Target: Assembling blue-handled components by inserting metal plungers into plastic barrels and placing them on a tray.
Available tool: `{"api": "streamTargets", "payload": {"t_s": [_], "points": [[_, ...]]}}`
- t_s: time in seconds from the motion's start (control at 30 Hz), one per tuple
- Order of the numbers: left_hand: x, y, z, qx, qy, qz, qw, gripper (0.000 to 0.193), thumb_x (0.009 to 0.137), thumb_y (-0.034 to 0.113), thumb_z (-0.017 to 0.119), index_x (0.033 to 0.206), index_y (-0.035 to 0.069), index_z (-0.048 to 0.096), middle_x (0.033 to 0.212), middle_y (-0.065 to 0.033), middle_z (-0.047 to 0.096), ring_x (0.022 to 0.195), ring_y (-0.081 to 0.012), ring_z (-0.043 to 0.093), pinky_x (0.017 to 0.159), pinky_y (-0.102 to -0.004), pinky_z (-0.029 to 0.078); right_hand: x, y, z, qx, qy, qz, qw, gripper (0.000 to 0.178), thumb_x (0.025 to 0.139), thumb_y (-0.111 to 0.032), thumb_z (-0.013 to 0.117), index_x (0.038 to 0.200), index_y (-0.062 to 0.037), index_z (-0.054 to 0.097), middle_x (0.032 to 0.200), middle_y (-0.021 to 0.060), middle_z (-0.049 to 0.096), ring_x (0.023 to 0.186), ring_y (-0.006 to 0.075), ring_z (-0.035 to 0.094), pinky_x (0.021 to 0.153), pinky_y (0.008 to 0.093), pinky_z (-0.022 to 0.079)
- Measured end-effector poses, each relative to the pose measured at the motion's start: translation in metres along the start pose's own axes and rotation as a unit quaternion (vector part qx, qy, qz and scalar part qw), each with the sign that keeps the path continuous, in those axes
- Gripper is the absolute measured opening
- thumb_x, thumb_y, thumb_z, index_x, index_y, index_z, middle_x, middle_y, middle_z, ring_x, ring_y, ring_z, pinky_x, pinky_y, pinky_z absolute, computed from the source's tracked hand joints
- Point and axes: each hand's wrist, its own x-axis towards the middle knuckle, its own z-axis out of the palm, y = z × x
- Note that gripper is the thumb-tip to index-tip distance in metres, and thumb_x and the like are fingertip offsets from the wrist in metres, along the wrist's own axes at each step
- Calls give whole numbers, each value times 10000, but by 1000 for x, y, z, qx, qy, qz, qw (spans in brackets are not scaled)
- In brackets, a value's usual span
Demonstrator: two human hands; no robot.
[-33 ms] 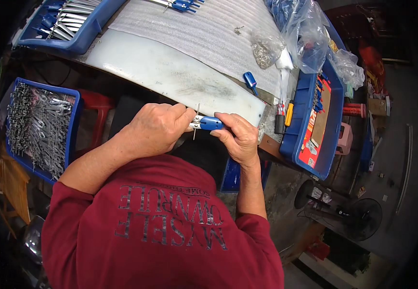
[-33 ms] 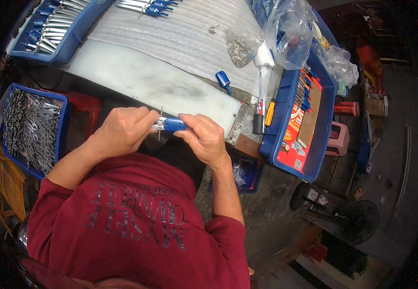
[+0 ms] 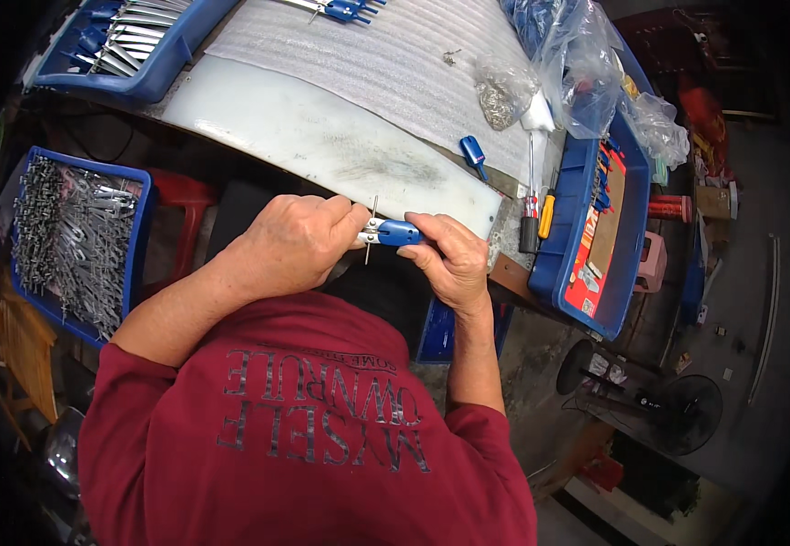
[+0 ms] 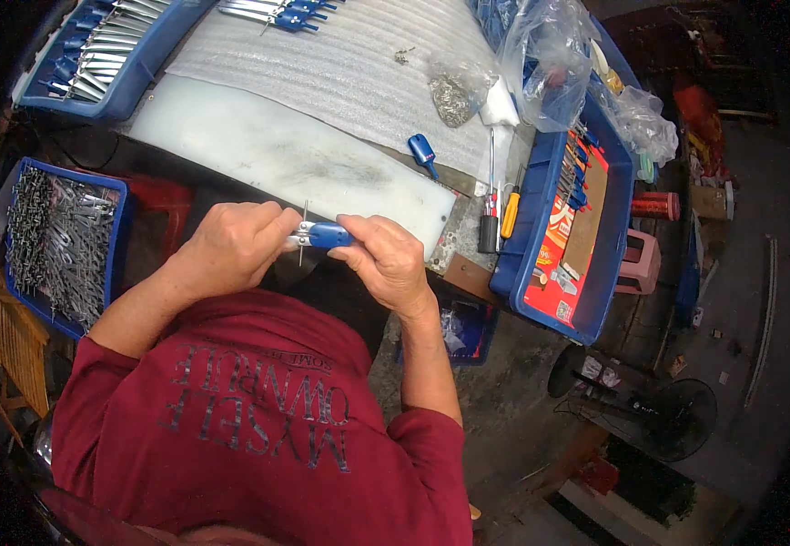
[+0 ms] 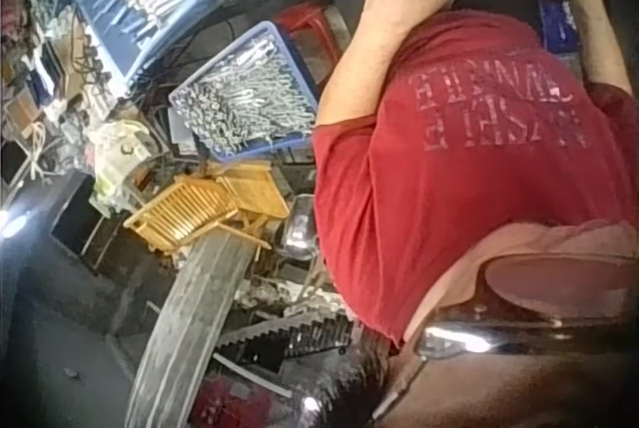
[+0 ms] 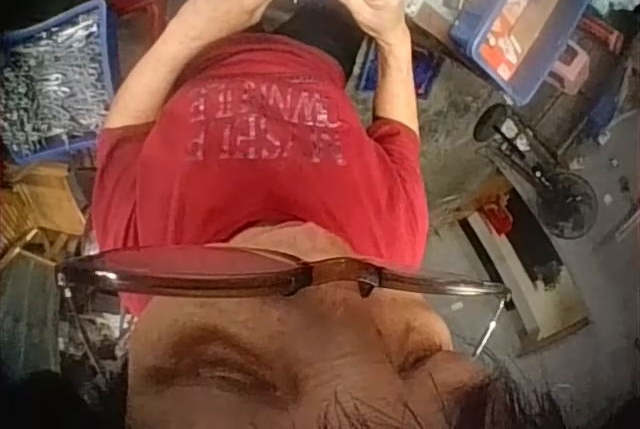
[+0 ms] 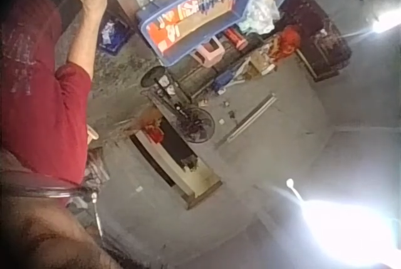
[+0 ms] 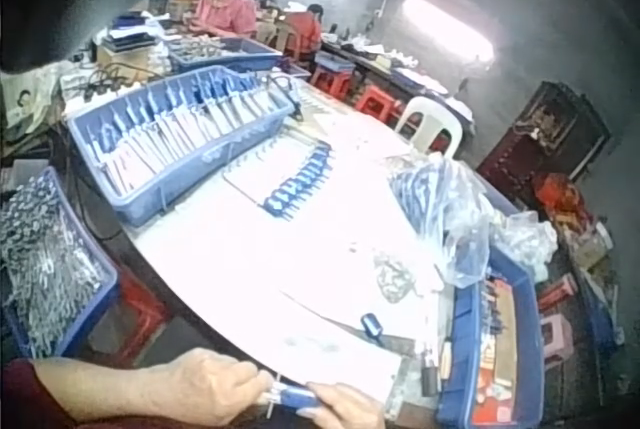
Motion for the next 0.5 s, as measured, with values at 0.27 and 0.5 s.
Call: {"api": "streamTargets", "payload": {"t_s": [0.27, 0.5], "points": [[3, -1, -3, 30, -6, 10, 999, 199, 703, 109, 604, 849, 21, 501, 638, -81, 455, 548, -238, 517, 472, -337, 411, 3, 1, -2, 5, -13, -1, 1000, 330, 666, -130, 720, 948, 1, 612, 678, 70, 555, 561, 130, 527, 496, 238, 408], [5, -4, -1, 73, 12, 20, 997, 192, 720, 121, 596, 859, 23, 507, 635, -79, 454, 548, -231, 520, 472, -333, 415, -4, 3, -4, 37, 14, 58, 998, 426, 679, -107, 719, 1061, 5, 568, 809, 81, 572, 645, 110, 552, 574, 212, 461]]}}
